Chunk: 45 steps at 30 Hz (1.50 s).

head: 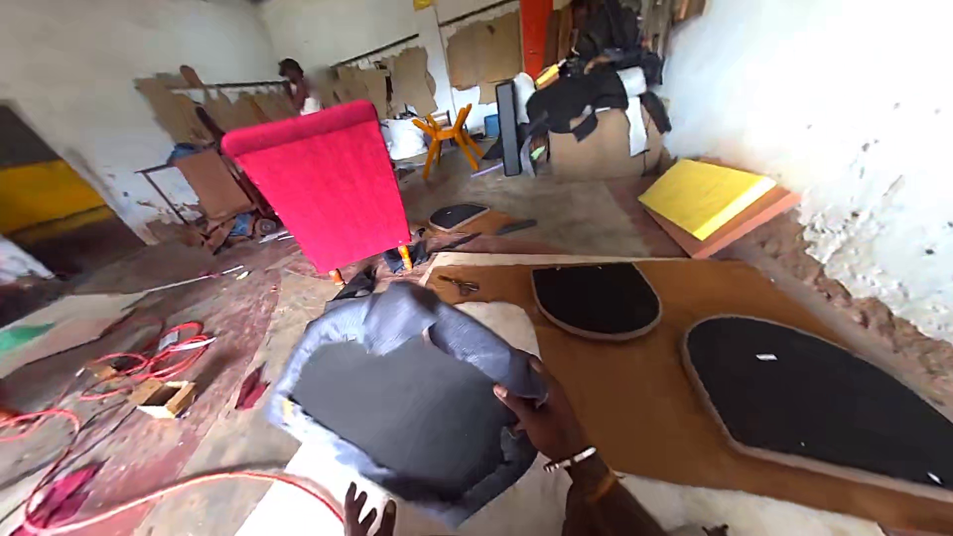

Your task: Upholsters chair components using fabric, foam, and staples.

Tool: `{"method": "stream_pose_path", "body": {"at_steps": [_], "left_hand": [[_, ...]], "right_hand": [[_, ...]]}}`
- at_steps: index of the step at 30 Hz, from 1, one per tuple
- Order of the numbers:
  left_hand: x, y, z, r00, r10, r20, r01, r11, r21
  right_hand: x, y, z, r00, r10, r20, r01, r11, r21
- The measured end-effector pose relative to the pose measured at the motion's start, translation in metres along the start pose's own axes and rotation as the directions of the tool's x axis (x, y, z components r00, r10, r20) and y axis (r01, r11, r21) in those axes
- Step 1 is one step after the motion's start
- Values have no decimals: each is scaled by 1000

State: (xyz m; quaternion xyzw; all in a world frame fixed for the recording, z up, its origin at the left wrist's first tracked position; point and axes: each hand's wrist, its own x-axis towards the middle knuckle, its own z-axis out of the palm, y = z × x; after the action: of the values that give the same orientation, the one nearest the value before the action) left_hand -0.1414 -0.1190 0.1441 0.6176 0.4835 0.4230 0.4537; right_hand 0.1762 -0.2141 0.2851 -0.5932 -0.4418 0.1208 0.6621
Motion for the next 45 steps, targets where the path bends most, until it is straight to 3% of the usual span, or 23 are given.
{"method": "stream_pose_path", "body": {"at_steps": [2,4,7,10,14,17,19,21,24,26,28,30,34,40,45], "left_hand": [[-19,26,12,996,47,74,-47,999,0],[-39,53,19,977,106,184,-79,986,-150],[-53,82,31,950,144,276,-42,938,-344],[-51,106,40,969,136,206,-20,875,-484],[-46,130,37,952,86,293,126,764,-633],[-44,133,28,928,10,373,197,835,-513],[-51,130,27,924,-51,379,206,901,-381],[-67,134,33,931,-146,335,247,928,-280],[-88,147,51,950,-273,150,307,902,-304],[-83,140,60,980,-194,53,201,929,-310],[-73,135,58,980,-144,139,183,929,-323],[-70,131,53,980,-96,174,152,927,-344],[-75,113,48,997,53,56,-24,905,-424],[-73,100,33,992,111,64,-70,888,-455],[-63,74,22,991,112,77,-77,930,-359]], "right_hand": [[-9,-12,19,986,-126,106,152,948,-281],[-42,-14,50,970,-114,213,206,852,-481],[-95,0,80,969,-64,237,193,795,-576],[-110,-7,81,971,-106,215,206,827,-523],[-115,-20,68,936,-105,337,223,916,-333],[-107,-6,51,916,-66,396,99,993,-63],[-80,8,47,923,-64,380,72,997,-8],[-45,19,51,925,-92,369,118,992,-50],[1,25,79,835,-198,513,270,961,-69],[19,22,108,755,-167,634,279,957,-80],[31,18,134,672,-9,740,170,975,-143],[36,18,146,634,144,759,4,982,-190],[34,16,145,620,166,767,-40,983,-180],[31,21,136,616,113,779,-79,994,-82],[28,5,135,614,132,778,-89,991,-98]]}}
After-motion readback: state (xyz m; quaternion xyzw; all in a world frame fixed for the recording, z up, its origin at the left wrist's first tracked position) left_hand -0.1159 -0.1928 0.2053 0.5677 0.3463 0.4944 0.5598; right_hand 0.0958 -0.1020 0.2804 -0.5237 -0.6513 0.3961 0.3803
